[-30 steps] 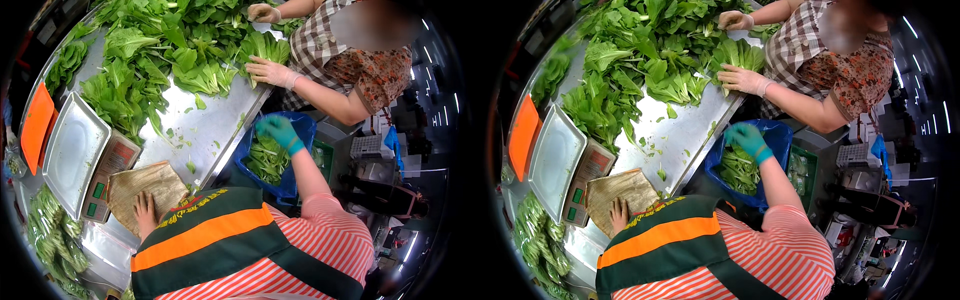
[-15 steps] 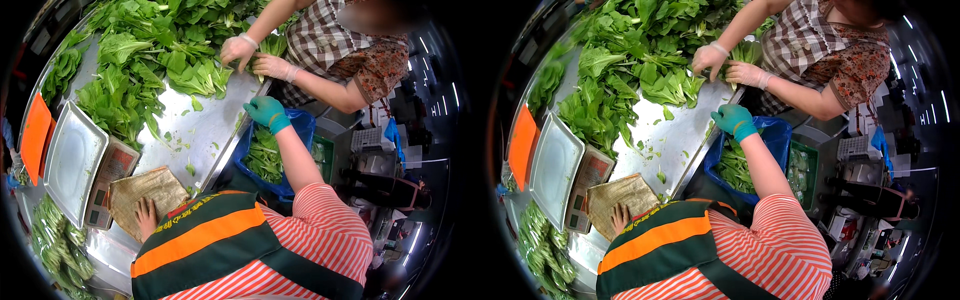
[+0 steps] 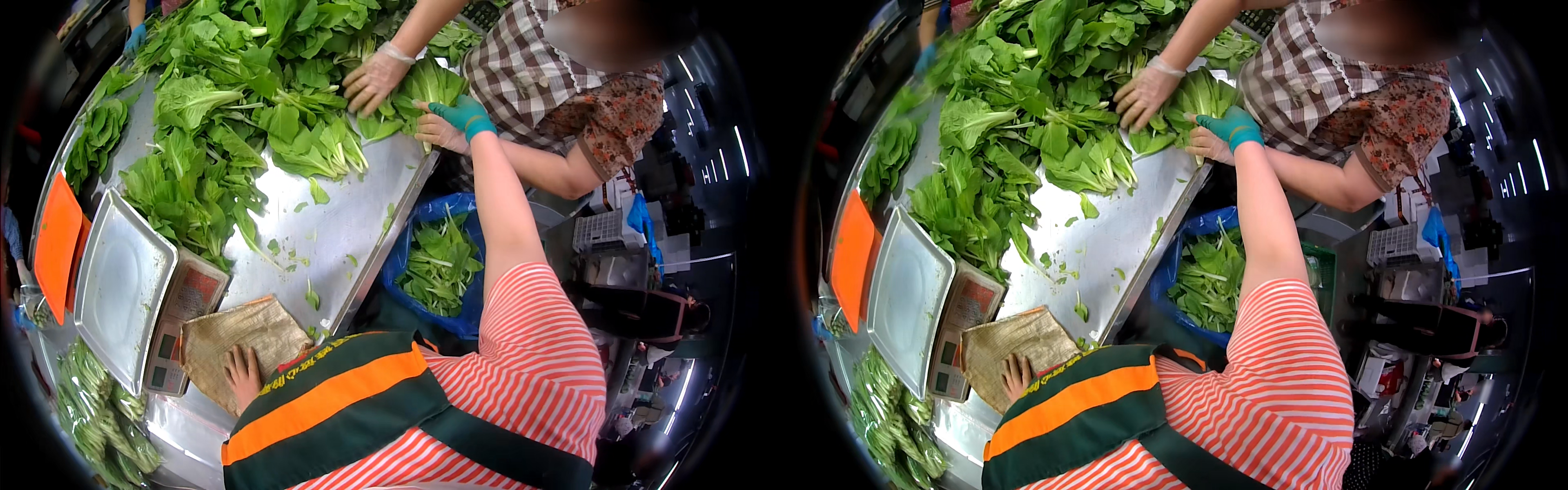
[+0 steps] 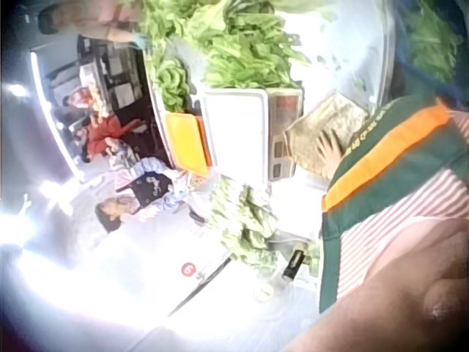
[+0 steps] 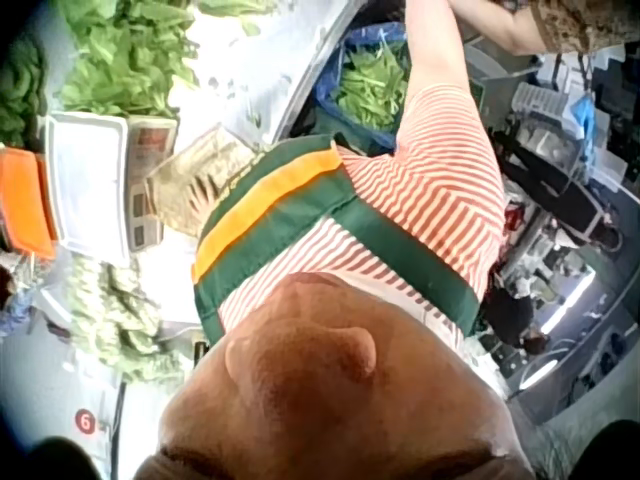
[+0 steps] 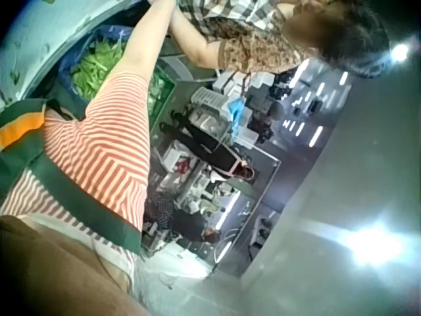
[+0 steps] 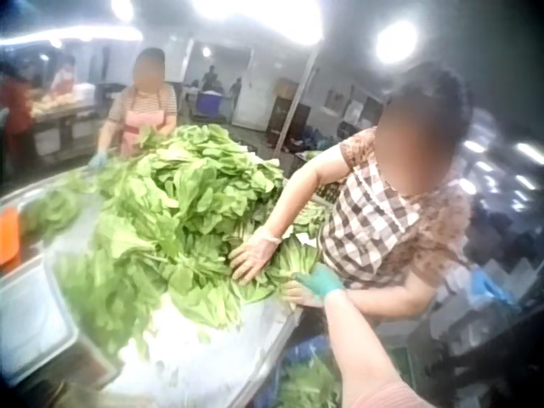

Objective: The person selects leafy greens, weighs them on a digital scale, places them into plastic bags, seals the bags, and stacks the packaged bundles on a cart. The person also applies printed labels to the bags and organizes them in crates.

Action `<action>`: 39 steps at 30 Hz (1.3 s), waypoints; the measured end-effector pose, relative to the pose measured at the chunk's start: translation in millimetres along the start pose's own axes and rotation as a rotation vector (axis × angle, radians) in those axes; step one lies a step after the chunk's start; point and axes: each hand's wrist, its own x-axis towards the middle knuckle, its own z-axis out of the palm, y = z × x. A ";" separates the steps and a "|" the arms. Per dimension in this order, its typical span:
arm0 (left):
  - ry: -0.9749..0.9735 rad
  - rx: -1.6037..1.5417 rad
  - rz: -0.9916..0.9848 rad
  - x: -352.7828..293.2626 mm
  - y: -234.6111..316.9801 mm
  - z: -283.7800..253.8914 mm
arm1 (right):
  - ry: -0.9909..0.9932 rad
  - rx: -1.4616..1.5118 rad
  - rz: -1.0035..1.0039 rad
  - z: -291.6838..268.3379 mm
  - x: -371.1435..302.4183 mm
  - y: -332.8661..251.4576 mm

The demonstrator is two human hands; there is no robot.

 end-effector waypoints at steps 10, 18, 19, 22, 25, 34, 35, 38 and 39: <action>-0.105 -0.061 -0.064 2.0 9.8 -21.4 | -1.058 -0.557 -2.017 33.6 105.9 -75.6; -0.162 -0.069 -0.108 2.4 16.1 -25.2 | -0.799 -0.743 -1.117 83.3 178.3 -117.0; -0.166 -0.072 -0.108 3.5 16.4 -25.6 | -0.749 -0.758 -0.983 82.8 186.4 -113.7; -0.158 -0.046 -0.091 1.4 11.7 -22.7 | -0.600 -0.773 -0.585 73.9 200.8 -104.1; -0.136 -0.019 -0.077 -2.2 5.6 -5.7 | -0.444 -0.777 -0.200 66.4 181.7 -86.1; -0.053 -0.074 -0.080 -2.0 4.0 6.7 | 0.225 -0.129 0.311 92.1 54.9 -7.5; -0.061 -0.081 -0.085 0.1 7.4 -1.3 | 0.240 -0.060 0.281 88.5 44.2 -8.7; -0.019 -0.068 -0.094 0.7 11.4 0.8 | 0.266 0.642 0.188 104.2 31.8 13.6; -0.016 -0.082 -0.085 0.1 9.6 2.1 | 0.267 0.878 0.155 113.2 27.9 24.1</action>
